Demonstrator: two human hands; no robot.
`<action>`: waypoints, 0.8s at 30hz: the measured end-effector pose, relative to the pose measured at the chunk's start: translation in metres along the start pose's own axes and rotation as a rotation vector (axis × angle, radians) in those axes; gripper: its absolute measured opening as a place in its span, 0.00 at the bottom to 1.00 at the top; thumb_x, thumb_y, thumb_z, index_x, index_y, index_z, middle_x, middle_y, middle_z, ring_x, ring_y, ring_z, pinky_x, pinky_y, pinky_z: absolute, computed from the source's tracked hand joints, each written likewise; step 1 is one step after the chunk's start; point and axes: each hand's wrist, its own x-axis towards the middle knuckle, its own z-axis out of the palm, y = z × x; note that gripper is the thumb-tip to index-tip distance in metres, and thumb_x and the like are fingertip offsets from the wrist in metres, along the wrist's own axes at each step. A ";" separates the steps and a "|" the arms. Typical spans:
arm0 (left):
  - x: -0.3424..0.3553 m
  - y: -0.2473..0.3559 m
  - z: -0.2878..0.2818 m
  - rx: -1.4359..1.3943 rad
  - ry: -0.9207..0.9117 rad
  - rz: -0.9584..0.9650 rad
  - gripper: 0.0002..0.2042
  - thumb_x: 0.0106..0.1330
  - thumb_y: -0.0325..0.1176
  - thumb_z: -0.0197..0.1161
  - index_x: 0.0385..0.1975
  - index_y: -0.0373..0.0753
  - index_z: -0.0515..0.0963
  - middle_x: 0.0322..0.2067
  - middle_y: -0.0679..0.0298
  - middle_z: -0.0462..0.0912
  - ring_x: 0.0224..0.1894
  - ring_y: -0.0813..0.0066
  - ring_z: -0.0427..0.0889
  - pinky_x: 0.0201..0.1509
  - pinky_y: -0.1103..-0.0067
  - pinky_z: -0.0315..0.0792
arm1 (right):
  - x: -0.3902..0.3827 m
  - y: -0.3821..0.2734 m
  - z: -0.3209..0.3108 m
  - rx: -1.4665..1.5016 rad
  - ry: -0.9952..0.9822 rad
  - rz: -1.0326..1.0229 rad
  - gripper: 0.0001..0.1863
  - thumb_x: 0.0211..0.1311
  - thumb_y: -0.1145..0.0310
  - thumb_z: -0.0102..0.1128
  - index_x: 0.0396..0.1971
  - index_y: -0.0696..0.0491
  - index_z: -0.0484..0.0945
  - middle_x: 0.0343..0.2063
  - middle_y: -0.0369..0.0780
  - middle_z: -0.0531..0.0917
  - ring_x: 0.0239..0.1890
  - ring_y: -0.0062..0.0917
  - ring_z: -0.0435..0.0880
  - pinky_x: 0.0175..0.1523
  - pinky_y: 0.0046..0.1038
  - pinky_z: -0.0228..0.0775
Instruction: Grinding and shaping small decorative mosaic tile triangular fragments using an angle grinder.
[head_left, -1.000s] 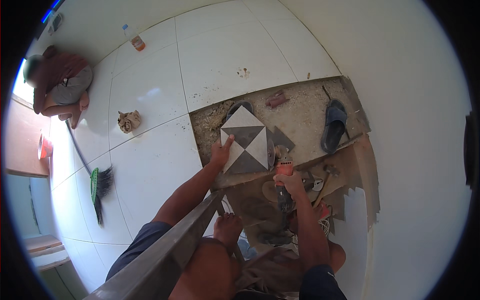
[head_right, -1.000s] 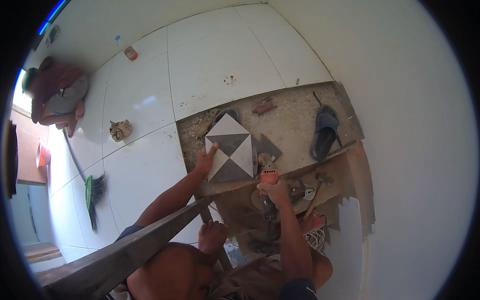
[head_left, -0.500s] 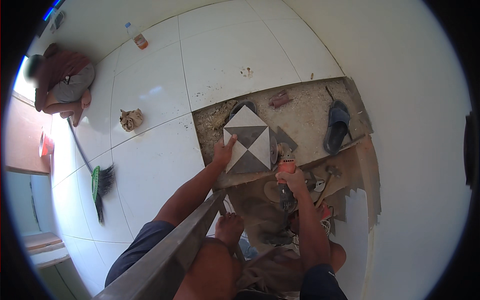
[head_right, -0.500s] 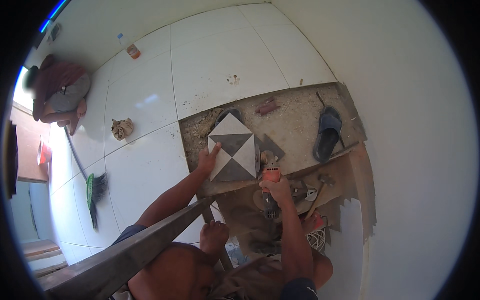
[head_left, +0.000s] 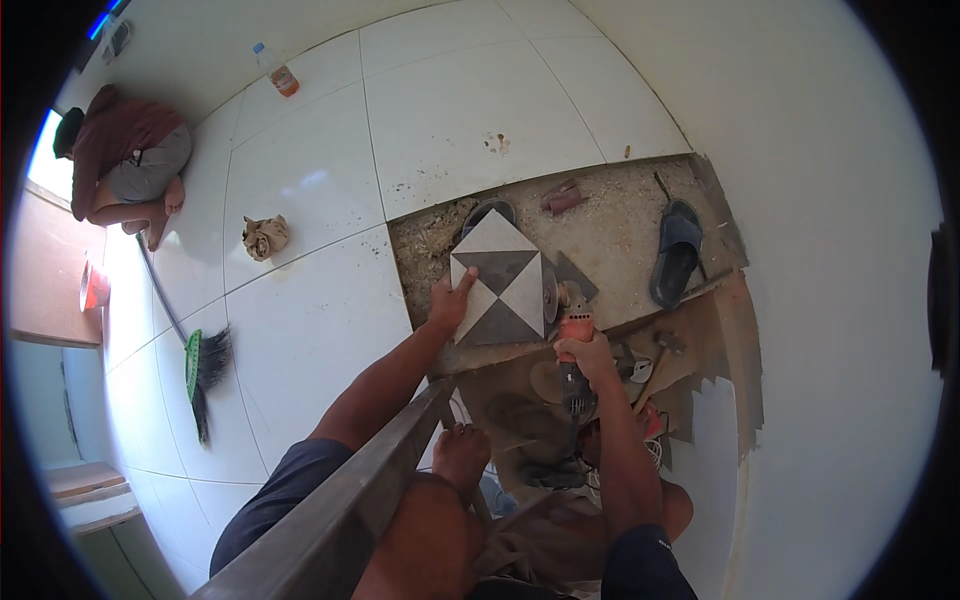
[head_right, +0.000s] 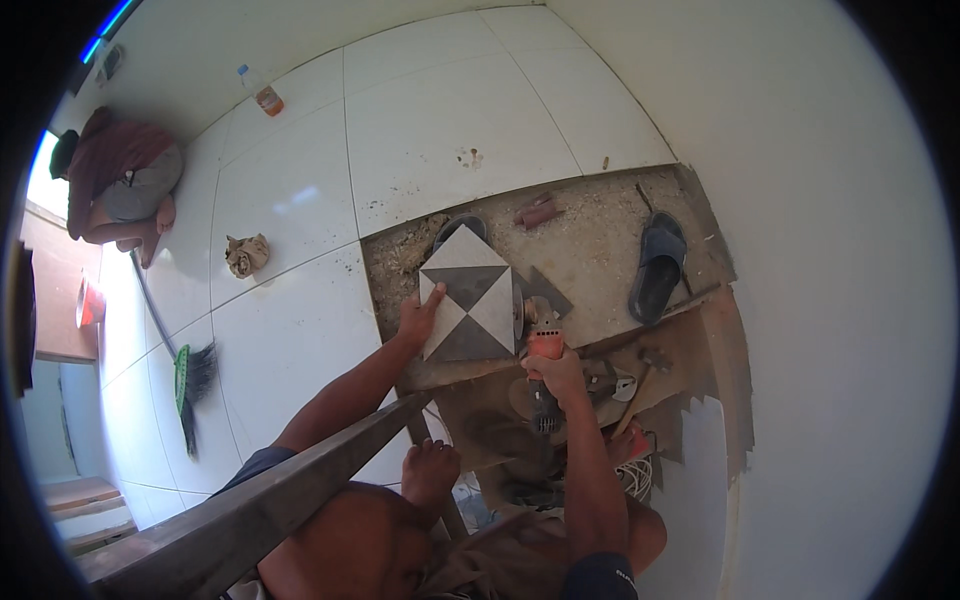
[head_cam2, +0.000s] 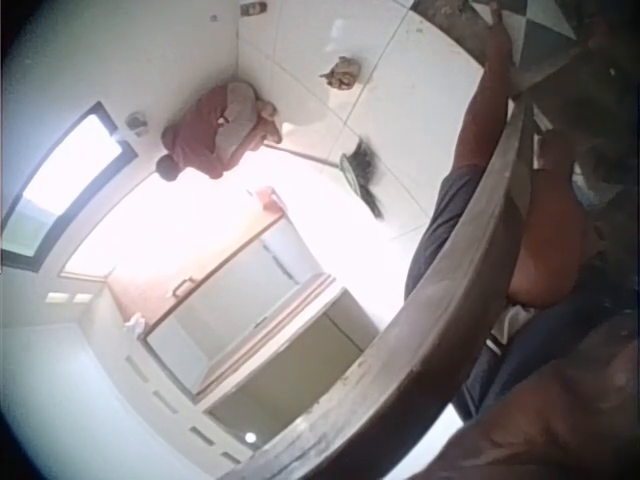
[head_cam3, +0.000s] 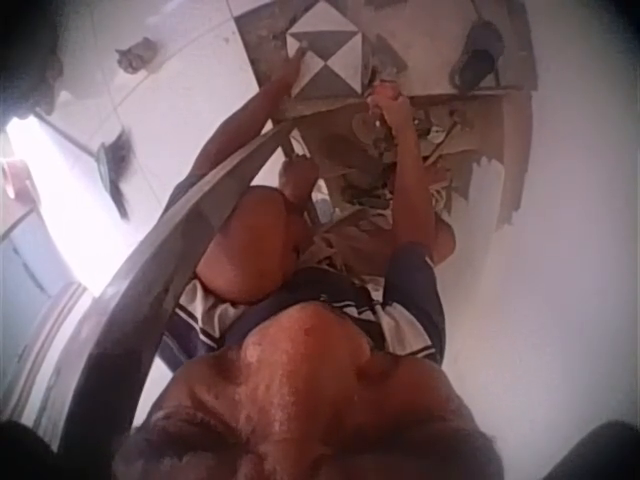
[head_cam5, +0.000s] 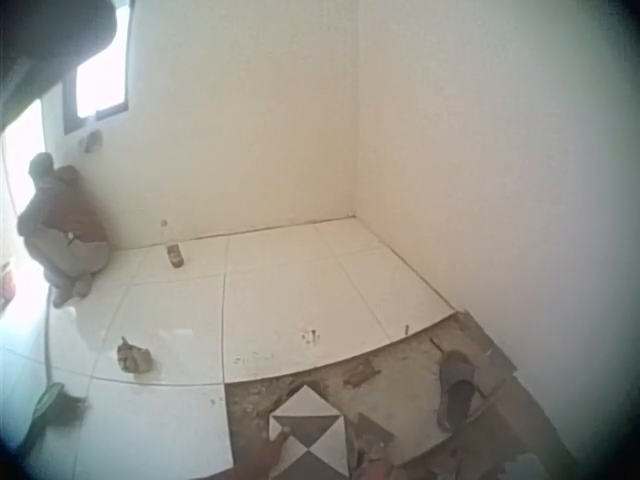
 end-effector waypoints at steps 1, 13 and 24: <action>0.000 0.000 0.000 -0.012 0.005 -0.004 0.22 0.69 0.51 0.67 0.45 0.33 0.83 0.34 0.62 0.87 0.35 0.78 0.82 0.41 0.73 0.76 | 0.000 -0.002 0.000 -0.009 0.005 0.006 0.16 0.45 0.69 0.74 0.35 0.56 0.82 0.28 0.35 0.84 0.27 0.20 0.83 0.35 0.26 0.76; -0.001 0.002 -0.001 0.021 -0.013 -0.012 0.23 0.69 0.51 0.67 0.47 0.34 0.83 0.36 0.61 0.87 0.37 0.77 0.82 0.43 0.72 0.76 | 0.006 -0.002 0.000 0.004 0.001 -0.004 0.16 0.45 0.70 0.74 0.35 0.56 0.81 0.28 0.35 0.83 0.27 0.20 0.83 0.34 0.26 0.77; 0.002 -0.002 0.003 -0.025 -0.024 -0.045 0.24 0.70 0.51 0.66 0.49 0.33 0.82 0.37 0.60 0.87 0.38 0.76 0.83 0.44 0.72 0.76 | 0.013 -0.004 -0.002 0.015 -0.004 -0.032 0.16 0.44 0.69 0.74 0.35 0.55 0.81 0.27 0.35 0.83 0.27 0.20 0.82 0.34 0.26 0.75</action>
